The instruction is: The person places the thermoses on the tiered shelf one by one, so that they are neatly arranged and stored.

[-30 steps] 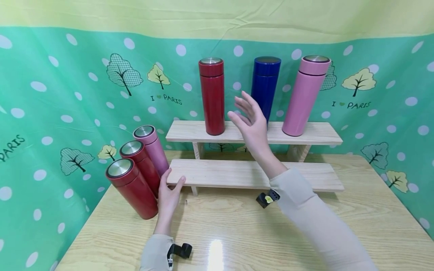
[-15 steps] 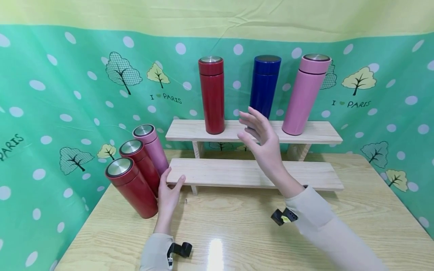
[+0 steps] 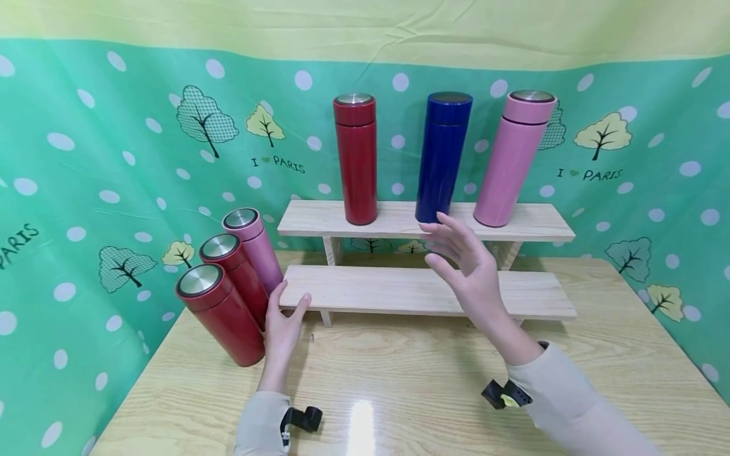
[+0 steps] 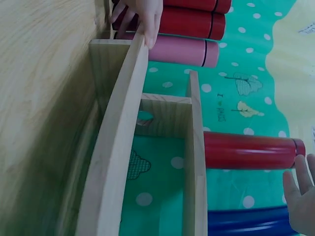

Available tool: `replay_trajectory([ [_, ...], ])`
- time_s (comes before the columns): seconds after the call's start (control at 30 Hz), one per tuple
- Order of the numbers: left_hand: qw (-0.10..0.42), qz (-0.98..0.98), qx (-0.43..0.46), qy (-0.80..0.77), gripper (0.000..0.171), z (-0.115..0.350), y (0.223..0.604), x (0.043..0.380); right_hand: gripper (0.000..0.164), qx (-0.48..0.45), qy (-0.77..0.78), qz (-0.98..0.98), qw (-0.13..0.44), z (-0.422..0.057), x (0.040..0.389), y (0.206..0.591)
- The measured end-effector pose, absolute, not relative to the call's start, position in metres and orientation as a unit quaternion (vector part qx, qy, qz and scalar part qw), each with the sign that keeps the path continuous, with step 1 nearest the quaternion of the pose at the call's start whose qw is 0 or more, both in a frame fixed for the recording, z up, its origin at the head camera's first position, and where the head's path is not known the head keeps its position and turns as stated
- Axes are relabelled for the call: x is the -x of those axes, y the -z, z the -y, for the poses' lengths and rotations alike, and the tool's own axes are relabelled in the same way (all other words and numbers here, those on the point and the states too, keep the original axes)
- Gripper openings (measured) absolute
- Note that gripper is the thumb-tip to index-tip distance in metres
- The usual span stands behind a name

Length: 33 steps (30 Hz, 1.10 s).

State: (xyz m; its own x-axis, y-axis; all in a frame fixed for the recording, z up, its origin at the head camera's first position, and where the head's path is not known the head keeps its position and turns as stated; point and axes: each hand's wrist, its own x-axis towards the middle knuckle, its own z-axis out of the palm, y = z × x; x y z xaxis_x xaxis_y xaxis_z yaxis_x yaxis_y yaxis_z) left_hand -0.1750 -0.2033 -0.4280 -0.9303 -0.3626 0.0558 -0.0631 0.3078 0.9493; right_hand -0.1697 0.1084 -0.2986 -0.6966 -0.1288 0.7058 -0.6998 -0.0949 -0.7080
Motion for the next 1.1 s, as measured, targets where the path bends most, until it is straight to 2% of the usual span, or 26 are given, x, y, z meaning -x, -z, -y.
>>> replay_trajectory([
  [0.4, 0.125, 0.799, -0.137, 0.573, 0.069, 0.204, 0.429, 0.175, 0.047, -0.311, -0.66, 0.645, 0.227, -0.135, 0.151, 0.314],
  [0.73, 0.127, 0.8, -0.137, 0.57, 0.069, 0.204, 0.429, 0.176, 0.049, -0.325, -0.644, 0.644, 0.255, -0.164, 0.146, 0.323],
  [1.1, 0.124, 0.796, -0.138, 0.576, 0.07, 0.203, 0.429, 0.175, 0.042, -0.238, -0.601, 0.728, 0.23, -0.207, 0.142, 0.331],
])
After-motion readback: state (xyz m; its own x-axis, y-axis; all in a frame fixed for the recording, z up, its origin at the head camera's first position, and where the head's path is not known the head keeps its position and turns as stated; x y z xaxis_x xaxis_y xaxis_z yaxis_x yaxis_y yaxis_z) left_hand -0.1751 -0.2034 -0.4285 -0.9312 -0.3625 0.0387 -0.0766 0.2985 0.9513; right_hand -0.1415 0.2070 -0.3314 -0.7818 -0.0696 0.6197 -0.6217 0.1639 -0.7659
